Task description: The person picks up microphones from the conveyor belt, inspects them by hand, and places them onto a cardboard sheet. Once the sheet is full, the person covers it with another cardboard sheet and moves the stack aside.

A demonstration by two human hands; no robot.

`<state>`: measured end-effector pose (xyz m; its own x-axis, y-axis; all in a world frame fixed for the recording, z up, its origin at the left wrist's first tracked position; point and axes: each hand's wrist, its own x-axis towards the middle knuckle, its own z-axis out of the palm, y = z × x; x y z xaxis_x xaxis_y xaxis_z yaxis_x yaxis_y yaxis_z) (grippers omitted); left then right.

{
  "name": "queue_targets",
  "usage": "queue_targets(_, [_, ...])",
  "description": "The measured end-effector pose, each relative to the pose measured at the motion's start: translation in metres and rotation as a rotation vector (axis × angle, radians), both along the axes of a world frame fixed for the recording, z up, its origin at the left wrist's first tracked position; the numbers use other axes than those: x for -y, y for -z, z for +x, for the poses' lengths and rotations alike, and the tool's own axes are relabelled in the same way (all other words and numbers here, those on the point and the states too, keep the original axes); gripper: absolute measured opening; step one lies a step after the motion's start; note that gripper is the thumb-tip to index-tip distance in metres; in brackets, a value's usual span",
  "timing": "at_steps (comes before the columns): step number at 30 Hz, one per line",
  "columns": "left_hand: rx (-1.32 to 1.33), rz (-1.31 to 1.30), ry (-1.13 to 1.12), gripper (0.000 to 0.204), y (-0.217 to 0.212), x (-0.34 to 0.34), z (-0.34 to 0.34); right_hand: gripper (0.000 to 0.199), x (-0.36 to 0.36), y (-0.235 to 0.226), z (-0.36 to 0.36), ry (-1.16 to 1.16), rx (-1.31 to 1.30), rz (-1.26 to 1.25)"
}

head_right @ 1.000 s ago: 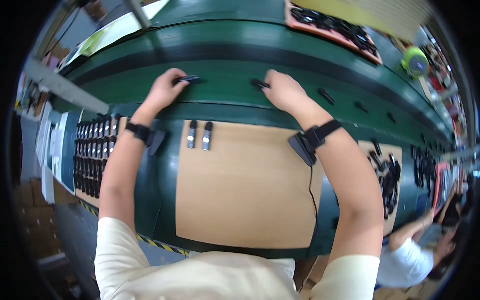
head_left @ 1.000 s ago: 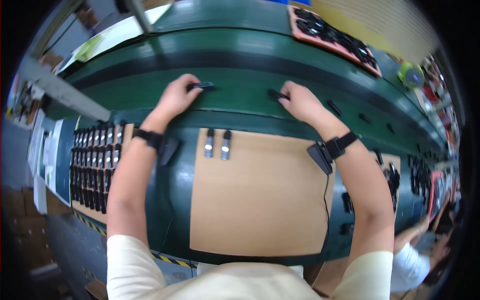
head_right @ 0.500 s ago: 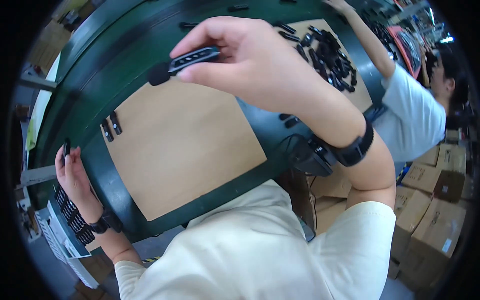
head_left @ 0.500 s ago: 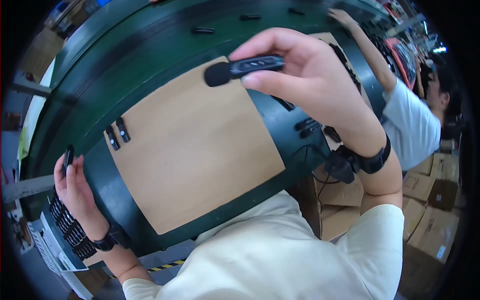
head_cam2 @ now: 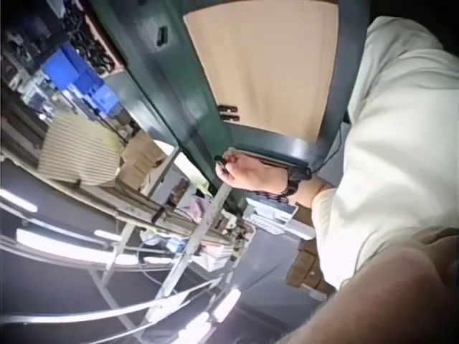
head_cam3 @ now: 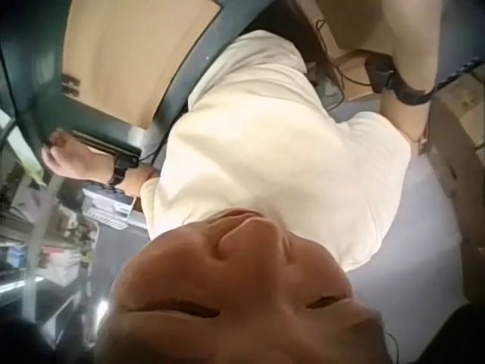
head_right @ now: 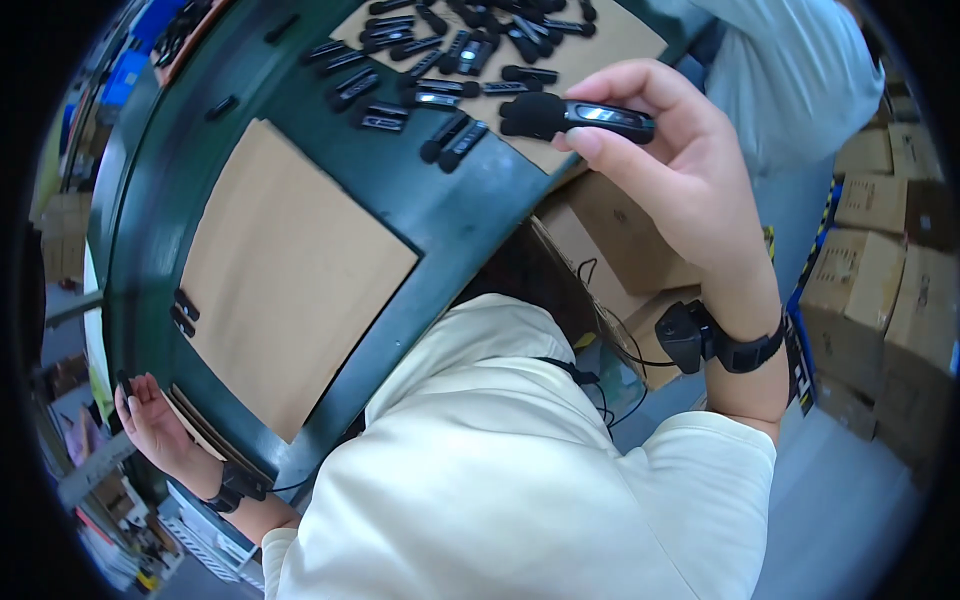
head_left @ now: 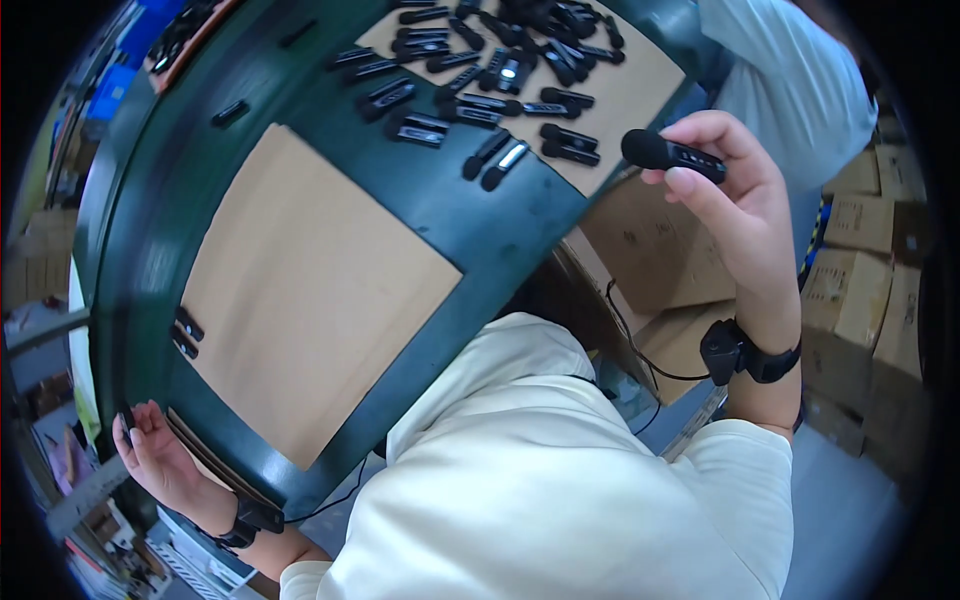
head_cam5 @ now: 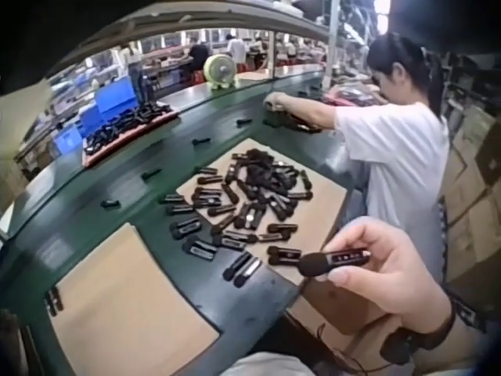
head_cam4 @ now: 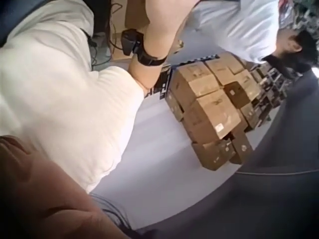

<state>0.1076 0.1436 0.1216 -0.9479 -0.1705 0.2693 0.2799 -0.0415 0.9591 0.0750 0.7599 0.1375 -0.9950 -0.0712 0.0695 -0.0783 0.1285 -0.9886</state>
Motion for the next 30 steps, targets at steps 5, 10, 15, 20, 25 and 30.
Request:
queue_targets(5, [0.058,0.030,0.110,0.025,-0.015,-0.025,-0.009,0.027,-0.030,0.007,0.047,0.187,-0.067,0.002])
queue_targets(10, [0.102,0.069,0.169,0.023,-0.023,-0.052,-0.010,0.029,-0.047,0.020,0.071,0.276,-0.062,0.035])
queue_targets(15, [0.113,0.030,0.218,0.025,-0.025,-0.084,0.004,0.029,-0.049,0.031,0.067,0.244,-0.019,-0.017])
queue_targets(20, [0.137,-0.013,0.098,0.032,-0.018,-0.109,0.025,0.028,-0.033,0.034,0.053,0.126,-0.083,0.014])
queue_targets(25, [0.115,-0.048,0.052,0.033,-0.003,-0.137,0.034,0.028,-0.004,0.042,0.034,-0.048,-0.140,0.105])
queue_targets(30, [0.080,-0.144,-0.034,0.032,0.011,-0.154,0.044,0.027,0.048,0.047,0.003,-0.278,-0.285,0.093])
